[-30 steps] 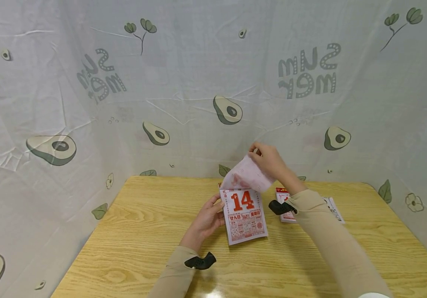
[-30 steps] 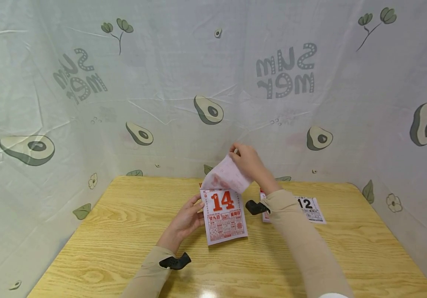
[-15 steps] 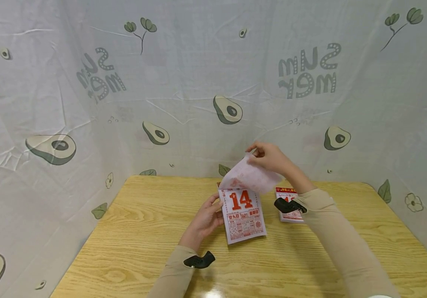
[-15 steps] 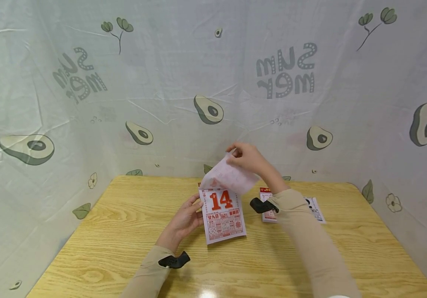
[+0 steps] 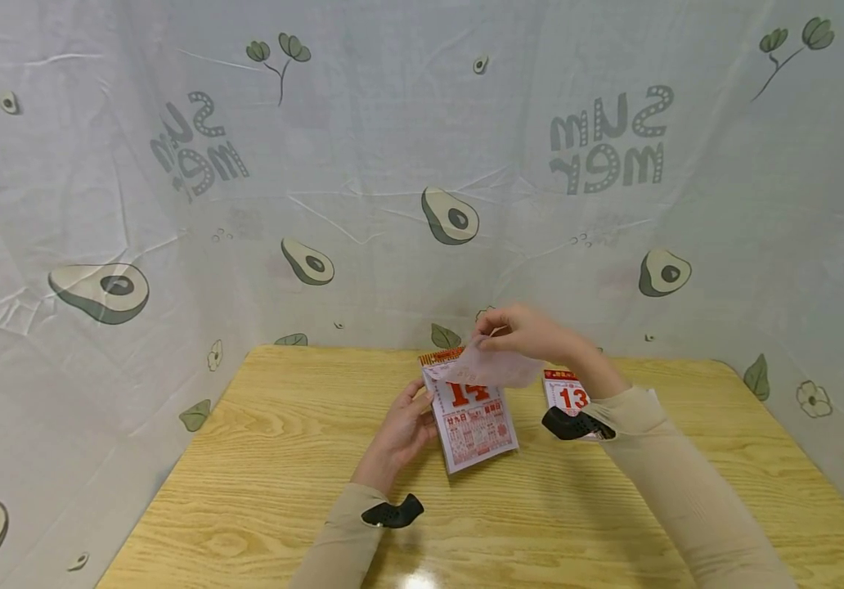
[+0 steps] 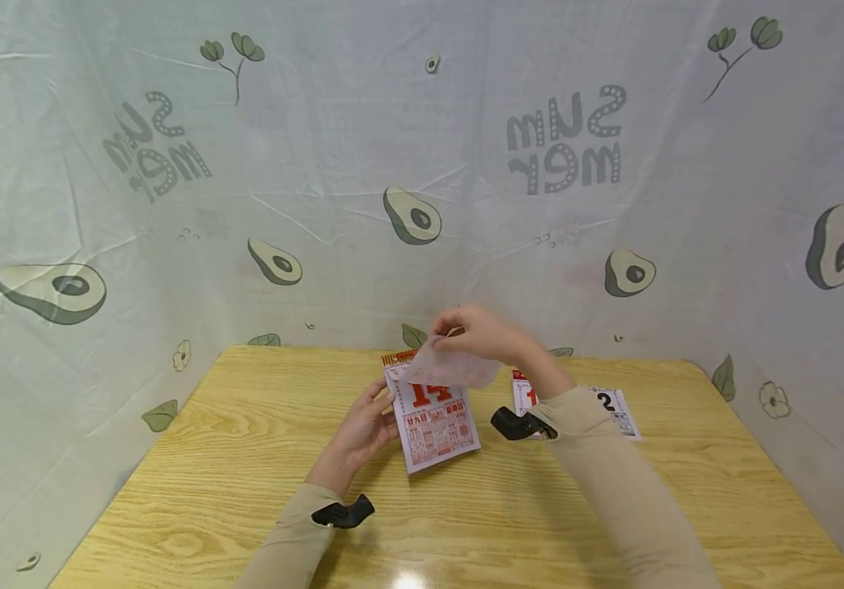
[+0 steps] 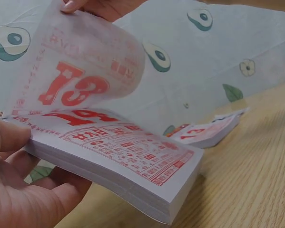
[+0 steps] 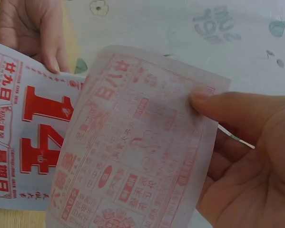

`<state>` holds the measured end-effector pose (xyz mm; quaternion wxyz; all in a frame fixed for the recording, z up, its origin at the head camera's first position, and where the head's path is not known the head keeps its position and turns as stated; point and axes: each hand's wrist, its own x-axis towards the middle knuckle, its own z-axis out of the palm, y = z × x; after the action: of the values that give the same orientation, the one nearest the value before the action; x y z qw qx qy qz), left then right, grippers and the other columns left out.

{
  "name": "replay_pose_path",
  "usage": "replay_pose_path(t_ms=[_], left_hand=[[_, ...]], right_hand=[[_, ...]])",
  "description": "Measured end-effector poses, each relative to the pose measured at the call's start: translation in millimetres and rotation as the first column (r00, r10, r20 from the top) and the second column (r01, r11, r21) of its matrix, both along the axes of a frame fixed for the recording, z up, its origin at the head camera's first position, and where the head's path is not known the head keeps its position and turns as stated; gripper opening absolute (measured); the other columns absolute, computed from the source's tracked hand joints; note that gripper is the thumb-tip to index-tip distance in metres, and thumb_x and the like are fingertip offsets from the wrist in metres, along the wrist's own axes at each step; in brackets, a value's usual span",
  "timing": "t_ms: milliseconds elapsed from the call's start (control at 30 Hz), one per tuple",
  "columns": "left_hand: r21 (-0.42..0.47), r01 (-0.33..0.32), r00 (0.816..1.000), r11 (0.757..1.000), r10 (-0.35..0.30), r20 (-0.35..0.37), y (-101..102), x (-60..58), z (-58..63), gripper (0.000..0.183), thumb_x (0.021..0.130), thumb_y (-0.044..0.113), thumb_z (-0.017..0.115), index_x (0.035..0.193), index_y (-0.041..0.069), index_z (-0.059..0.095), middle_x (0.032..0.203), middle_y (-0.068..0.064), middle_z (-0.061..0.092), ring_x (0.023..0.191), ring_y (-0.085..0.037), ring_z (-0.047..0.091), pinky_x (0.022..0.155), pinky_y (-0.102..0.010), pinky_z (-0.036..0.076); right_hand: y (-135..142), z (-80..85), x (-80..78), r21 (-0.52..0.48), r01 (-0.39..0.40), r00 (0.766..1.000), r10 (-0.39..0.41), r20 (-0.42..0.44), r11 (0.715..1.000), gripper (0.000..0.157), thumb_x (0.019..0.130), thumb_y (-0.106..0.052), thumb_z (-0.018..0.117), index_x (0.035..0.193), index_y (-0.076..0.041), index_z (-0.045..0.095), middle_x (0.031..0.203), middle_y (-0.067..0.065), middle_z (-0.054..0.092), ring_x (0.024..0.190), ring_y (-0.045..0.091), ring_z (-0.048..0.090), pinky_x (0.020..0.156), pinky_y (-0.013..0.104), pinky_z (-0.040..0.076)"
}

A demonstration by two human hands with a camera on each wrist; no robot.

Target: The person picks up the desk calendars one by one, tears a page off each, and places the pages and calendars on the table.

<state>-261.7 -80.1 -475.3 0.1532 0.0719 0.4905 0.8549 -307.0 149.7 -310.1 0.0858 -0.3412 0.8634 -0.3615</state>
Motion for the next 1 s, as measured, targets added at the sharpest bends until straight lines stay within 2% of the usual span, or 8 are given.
replay_pose_path(t_ms=[133,200,333,500,600,700,833,1000], left_hand=[[0.013,-0.027,1.0,1.0,0.027,0.001,0,-0.8,0.2,0.038,0.105,0.018,0.04,0.143,0.015,0.036,0.116,-0.002,0.062,0.102,-0.019,0.061,0.082,-0.033,0.053],[0.018,-0.043,0.999,0.999,0.043,0.01,0,-1.3,0.3,0.036,0.105,0.017,0.04,0.141,0.015,0.038,0.113,-0.001,0.063,0.1,-0.018,0.062,0.08,-0.032,0.053],[0.027,-0.062,0.998,0.998,0.061,0.015,0,-2.2,-0.2,0.034,0.105,0.015,0.041,0.138,0.017,0.04,0.11,-0.001,0.064,0.097,-0.017,0.063,0.078,-0.031,0.054],[0.012,-0.048,0.999,0.999,0.048,-0.005,1,-2.0,-0.6,0.029,0.104,0.015,0.043,0.132,0.019,0.044,0.108,0.0,0.064,0.096,-0.017,0.062,0.078,-0.031,0.053],[-0.003,-0.027,0.999,1.0,0.027,-0.028,3,-0.9,0.0,0.026,0.104,0.016,0.043,0.129,0.02,0.045,0.107,0.003,0.065,0.096,-0.016,0.062,0.079,-0.031,0.052],[-0.018,0.0,0.999,1.0,-0.001,-0.052,4,0.0,1.0,0.025,0.104,0.016,0.042,0.13,0.019,0.044,0.106,0.004,0.065,0.096,-0.015,0.061,0.079,-0.031,0.052],[-0.034,0.035,0.998,0.999,-0.037,-0.057,6,1.2,2.5,0.028,0.105,0.015,0.038,0.133,0.017,0.041,0.108,0.003,0.065,0.098,-0.015,0.061,0.08,-0.032,0.051],[-0.043,0.052,0.997,0.998,-0.054,-0.057,9,2.8,1.9,0.029,0.106,0.014,0.037,0.135,0.018,0.041,0.107,0.004,0.065,0.097,-0.014,0.061,0.079,-0.031,0.051]], right_hand=[[-5,-2.4,8.1,0.044,-0.149,0.986,0.145,0.081,0.988,0.008,0.098,-0.011,0.056,0.103,-0.006,0.06,0.09,0.002,0.059,0.084,0.012,0.054,0.076,0.025,0.046],[-6,-2.7,11.7,0.077,-0.198,0.976,0.19,0.108,0.977,0.006,0.099,-0.011,0.054,0.102,-0.006,0.056,0.088,-0.001,0.055,0.082,0.011,0.051,0.075,0.025,0.043],[-7,-2.1,15.6,0.123,-0.226,0.969,0.21,0.133,0.966,0.007,0.1,-0.013,0.053,0.104,-0.007,0.055,0.092,0.0,0.058,0.087,0.012,0.056,0.08,0.029,0.045],[-6,-1.2,14.2,0.123,-0.161,0.983,0.149,0.102,0.979,0.009,0.1,-0.013,0.053,0.107,-0.007,0.056,0.099,0.005,0.062,0.095,0.014,0.061,0.083,0.032,0.047],[-6,-1.0,11.5,0.089,-0.103,0.994,0.098,0.056,0.991,0.008,0.099,-0.01,0.053,0.104,-0.004,0.056,0.087,0.008,0.063,0.078,0.014,0.056,0.074,0.029,0.045],[-7,-2.2,8.6,0.061,-0.049,0.999,0.05,-0.016,0.997,0.007,0.098,-0.009,0.055,0.101,-0.002,0.056,0.078,0.008,0.063,0.069,0.012,0.051,0.068,0.026,0.043],[-10,-4.0,5.9,0.075,0.014,0.99,-0.003,-0.144,0.997,0.007,0.096,-0.007,0.059,0.098,-0.002,0.061,0.085,0.009,0.066,0.074,0.013,0.056,0.07,0.028,0.046],[-13,-4.8,3.8,0.094,0.14,0.964,-0.114,-0.238,0.986,0.01,0.094,-0.006,0.059,0.101,0.0,0.065,0.096,0.016,0.069,0.09,0.027,0.064,0.081,0.041,0.052]])
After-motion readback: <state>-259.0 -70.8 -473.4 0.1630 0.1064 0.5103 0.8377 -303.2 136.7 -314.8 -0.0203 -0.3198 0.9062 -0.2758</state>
